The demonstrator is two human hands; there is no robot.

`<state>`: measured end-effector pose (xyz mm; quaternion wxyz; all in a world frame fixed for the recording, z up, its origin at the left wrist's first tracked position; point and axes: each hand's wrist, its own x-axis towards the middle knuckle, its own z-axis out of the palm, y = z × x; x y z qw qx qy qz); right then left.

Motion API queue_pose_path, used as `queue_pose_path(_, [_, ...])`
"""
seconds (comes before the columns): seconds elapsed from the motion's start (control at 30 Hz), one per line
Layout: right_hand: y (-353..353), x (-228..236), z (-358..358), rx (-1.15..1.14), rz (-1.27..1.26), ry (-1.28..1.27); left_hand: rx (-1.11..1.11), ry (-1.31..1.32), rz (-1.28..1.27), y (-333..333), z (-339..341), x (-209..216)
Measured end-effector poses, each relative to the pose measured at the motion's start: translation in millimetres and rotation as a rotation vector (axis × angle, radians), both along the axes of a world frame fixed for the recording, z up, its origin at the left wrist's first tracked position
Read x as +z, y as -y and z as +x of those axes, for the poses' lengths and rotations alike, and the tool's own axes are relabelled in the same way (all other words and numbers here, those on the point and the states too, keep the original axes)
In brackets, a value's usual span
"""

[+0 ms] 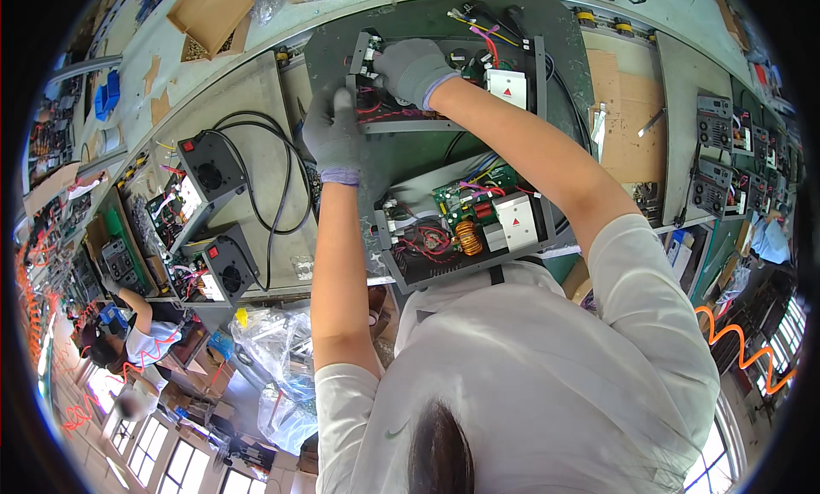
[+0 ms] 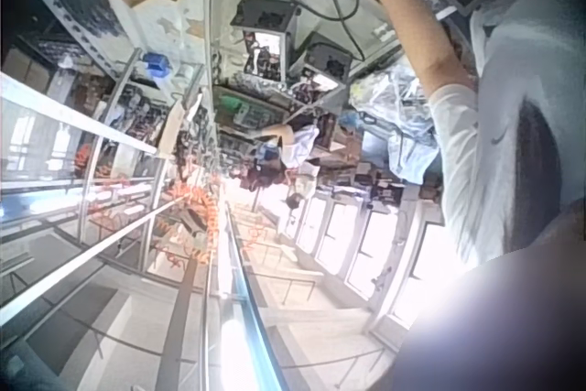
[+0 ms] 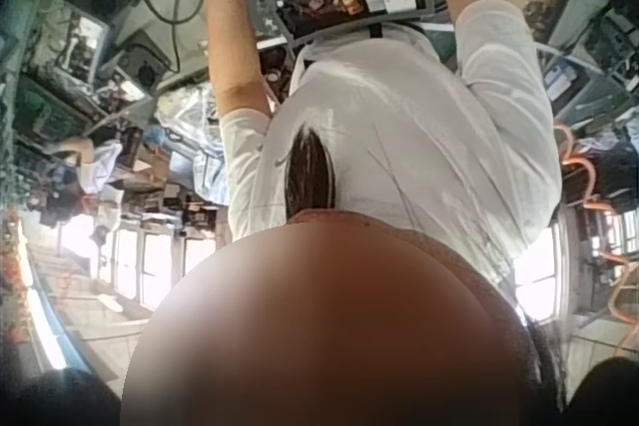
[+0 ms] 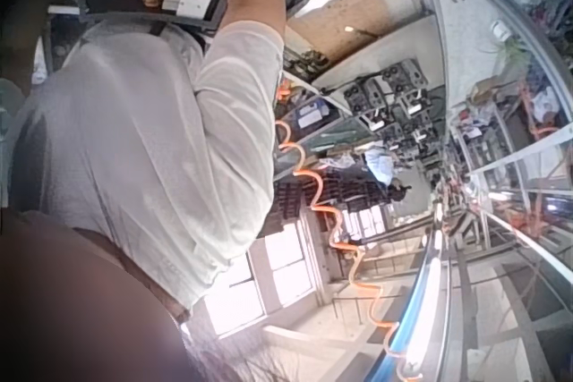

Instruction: Assembling and wiring an electronic inverter unit at an industrial workstation.

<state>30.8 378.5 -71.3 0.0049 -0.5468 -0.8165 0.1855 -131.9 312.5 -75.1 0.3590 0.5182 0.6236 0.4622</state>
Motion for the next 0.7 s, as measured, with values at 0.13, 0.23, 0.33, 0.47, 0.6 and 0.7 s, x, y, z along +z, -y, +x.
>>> queue_pose_path(0.13, [-1, -2, -4, 0.049, 0.025, 0.069, -0.001, -0.012, -0.047, 1, -1, 0])
queue_pose_path(0.23, [-1, 3, -4, 0.004, 0.001, 0.056, 0.000, 0.019, -0.097, 0, -1, 6])
queue_pose_path(0.33, [4, 13, 1, -0.077, -0.033, -0.015, 0.042, 0.128, -0.129, 1, 0, 14])
queue_pose_path(0.47, [29, 23, 10, -0.007, 0.307, -0.453, 0.222, 0.377, -0.084, 12, 4, 20])
queue_pose_path(0.6, [43, 20, 8, 0.108, 0.075, -0.731, 0.183, 0.450, 0.021, 18, 11, 23])
queue_pose_path(0.7, [41, 13, 16, 0.022, 0.162, -0.756, 0.044, 0.423, -0.101, 18, 12, 28])
